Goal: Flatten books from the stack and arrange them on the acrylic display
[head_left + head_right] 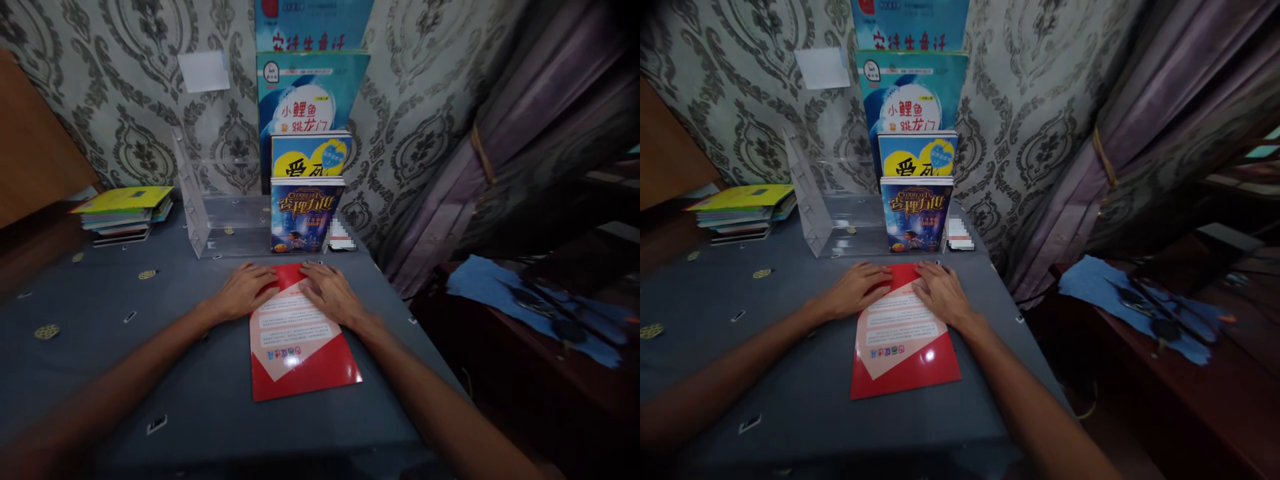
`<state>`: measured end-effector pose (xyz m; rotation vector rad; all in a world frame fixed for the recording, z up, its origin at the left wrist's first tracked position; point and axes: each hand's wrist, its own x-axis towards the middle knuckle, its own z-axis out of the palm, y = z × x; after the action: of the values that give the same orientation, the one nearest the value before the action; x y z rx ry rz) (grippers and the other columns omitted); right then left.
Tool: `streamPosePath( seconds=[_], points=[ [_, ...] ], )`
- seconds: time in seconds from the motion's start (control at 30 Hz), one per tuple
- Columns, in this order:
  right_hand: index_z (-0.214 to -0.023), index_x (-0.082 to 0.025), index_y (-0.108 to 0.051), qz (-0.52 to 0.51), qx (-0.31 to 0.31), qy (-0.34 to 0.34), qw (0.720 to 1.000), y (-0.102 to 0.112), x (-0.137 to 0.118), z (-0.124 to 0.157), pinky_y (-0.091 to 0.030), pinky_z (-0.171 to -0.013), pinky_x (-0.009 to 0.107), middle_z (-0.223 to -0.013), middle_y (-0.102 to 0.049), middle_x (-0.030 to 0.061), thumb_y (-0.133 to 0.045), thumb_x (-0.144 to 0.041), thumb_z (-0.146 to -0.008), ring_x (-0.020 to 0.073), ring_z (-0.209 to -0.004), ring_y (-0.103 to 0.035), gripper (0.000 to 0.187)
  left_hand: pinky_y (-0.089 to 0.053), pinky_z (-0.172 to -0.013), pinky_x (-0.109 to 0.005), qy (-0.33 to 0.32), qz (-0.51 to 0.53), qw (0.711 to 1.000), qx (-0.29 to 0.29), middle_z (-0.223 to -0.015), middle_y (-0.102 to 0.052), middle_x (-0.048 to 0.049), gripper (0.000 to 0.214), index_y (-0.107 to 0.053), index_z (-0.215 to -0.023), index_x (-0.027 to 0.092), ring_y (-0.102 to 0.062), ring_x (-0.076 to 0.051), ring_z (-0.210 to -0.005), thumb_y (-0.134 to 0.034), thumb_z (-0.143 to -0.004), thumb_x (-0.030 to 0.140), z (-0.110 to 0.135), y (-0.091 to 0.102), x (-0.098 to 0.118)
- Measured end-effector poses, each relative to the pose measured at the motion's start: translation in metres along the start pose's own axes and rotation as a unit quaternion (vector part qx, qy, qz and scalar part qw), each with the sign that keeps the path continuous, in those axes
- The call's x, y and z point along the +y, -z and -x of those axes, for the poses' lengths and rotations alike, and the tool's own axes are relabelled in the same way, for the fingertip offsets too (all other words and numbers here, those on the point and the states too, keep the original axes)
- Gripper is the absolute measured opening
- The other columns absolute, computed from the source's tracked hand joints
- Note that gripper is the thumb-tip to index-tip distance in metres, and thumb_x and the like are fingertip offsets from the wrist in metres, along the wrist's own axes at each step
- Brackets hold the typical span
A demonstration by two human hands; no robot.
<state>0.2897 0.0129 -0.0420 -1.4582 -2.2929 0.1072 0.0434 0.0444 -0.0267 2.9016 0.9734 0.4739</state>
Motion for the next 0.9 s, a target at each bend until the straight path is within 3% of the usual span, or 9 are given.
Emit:
streamPosePath(
  seconds=[0.23, 0.43, 0.6, 0.9],
  points=[
    [-0.133, -0.016, -0.059, -0.003, -0.005, -0.009, 1.000, 0.003, -0.004, 0.001, -0.038, -0.109, 0.052, -0.140, -0.060, 0.0163, -0.048, -0.031, -0.096, 0.0277, -0.133, -0.052, 0.042, -0.030, -0.115, -0.053, -0.036, 0.008, 0.998, -0.060, -0.148, -0.051, -0.0103, 0.044, -0.051, -0.139, 0.023, -0.047, -0.026, -0.137, -0.040, -0.102, 0.044, -0.026, -0.007, 0.018],
    [-0.135, -0.017, -0.057, 0.001, -0.005, -0.009, 1.000, 0.001, -0.002, 0.001, -0.037, -0.110, 0.051, -0.144, -0.056, 0.0152, -0.048, -0.031, -0.096, 0.0267, -0.134, -0.050, 0.043, -0.028, -0.119, -0.050, -0.014, 0.032, 0.997, -0.065, -0.154, -0.043, -0.0102, 0.050, -0.047, -0.143, 0.021, -0.038, -0.025, -0.144, -0.040, -0.101, 0.047, -0.028, -0.018, 0.020],
    [-0.138, -0.010, -0.055, 0.001, -0.035, -0.020, 0.999, 0.005, -0.005, 0.000, -0.034, -0.112, 0.052, -0.145, -0.054, 0.0181, -0.047, -0.031, -0.097, 0.0285, -0.136, -0.048, 0.046, -0.026, -0.120, -0.048, -0.004, 0.047, 0.997, -0.060, -0.154, -0.044, -0.0073, 0.048, -0.049, -0.142, 0.025, -0.037, -0.022, -0.145, -0.034, -0.103, 0.048, -0.025, -0.019, 0.018],
    [-0.136, -0.013, -0.056, 0.009, -0.020, -0.009, 1.000, 0.001, -0.003, 0.001, -0.035, -0.112, 0.050, -0.144, -0.056, 0.0173, -0.047, -0.030, -0.096, 0.0274, -0.136, -0.048, 0.045, -0.028, -0.118, -0.047, 0.006, 0.031, 0.998, -0.054, -0.152, -0.047, -0.0070, 0.044, -0.051, -0.140, 0.024, -0.039, -0.021, -0.143, -0.036, -0.103, 0.043, -0.025, -0.021, 0.020]
  ],
)
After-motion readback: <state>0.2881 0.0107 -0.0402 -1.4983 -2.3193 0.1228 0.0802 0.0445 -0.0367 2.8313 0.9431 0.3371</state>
